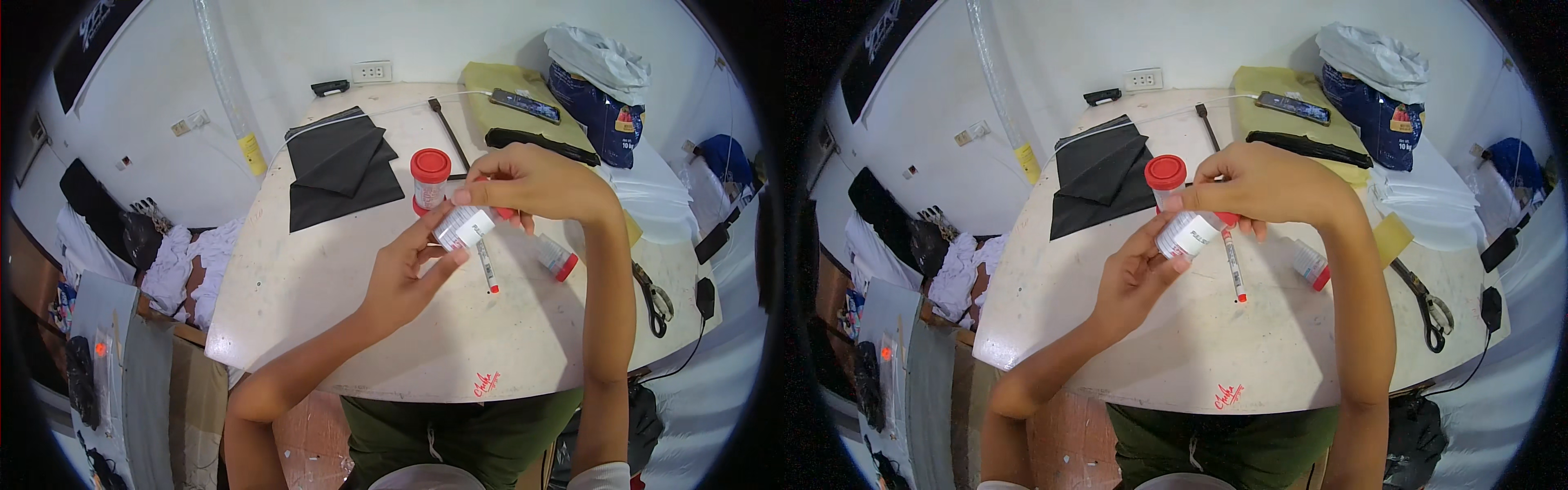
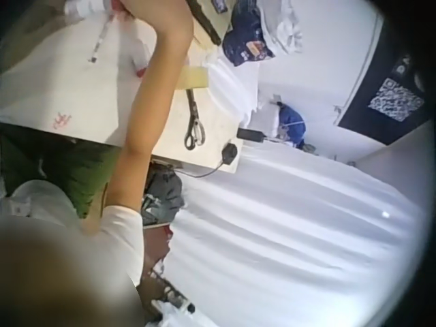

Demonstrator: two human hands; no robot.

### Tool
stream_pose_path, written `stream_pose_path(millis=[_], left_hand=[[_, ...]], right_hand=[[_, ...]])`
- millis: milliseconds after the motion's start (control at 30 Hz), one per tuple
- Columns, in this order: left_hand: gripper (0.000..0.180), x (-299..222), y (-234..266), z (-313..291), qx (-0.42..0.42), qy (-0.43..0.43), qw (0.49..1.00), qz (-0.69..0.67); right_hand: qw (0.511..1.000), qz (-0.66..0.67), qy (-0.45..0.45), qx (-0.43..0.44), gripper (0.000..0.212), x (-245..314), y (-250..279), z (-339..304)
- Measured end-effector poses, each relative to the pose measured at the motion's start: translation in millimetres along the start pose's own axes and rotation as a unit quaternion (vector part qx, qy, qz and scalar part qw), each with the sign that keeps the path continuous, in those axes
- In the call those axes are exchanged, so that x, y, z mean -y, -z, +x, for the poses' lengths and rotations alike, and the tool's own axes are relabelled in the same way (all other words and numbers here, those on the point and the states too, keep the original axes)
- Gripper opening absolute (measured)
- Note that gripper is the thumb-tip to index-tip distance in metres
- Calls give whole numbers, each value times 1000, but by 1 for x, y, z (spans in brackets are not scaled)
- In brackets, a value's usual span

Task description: The person is writing information on white labels using a marker and then sticking those labels onto small plastic containers with red lids.

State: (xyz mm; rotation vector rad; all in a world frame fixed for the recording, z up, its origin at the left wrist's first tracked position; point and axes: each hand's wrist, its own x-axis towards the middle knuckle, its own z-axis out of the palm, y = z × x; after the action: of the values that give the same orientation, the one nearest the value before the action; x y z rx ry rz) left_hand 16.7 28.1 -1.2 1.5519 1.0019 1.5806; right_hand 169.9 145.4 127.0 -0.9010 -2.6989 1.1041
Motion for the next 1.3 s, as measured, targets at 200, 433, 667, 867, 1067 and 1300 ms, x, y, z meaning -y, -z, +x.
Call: stream_pose_path(millis=[200, 433, 667, 867, 1067, 1300], left_hand=[[51, -17, 18, 3, 6, 107, 979, -172], [48, -30, 25, 0, 91, 183, 866, -456], [52, -21, 22, -5, 164, 220, 749, -603], [53, -14, 18, -11, 225, 211, 741, -597], [50, -37, 16, -10, 72, 39, 990, -116], [60, -18, 31, 6, -96, -364, 826, 419]], right_hand=[[994, -5, 20, -104, 39, 14, -14, 0], [972, 81, 191, -113, 27, 12, -10, -8], [880, 30, 471, -54, 35, 2, 3, -6], [809, 15, 587, 29, 27, 6, 13, 0], [837, 80, 530, 111, 52, -4, 14, -7], [985, 151, -9, 89, 54, 10, 8, -18]])
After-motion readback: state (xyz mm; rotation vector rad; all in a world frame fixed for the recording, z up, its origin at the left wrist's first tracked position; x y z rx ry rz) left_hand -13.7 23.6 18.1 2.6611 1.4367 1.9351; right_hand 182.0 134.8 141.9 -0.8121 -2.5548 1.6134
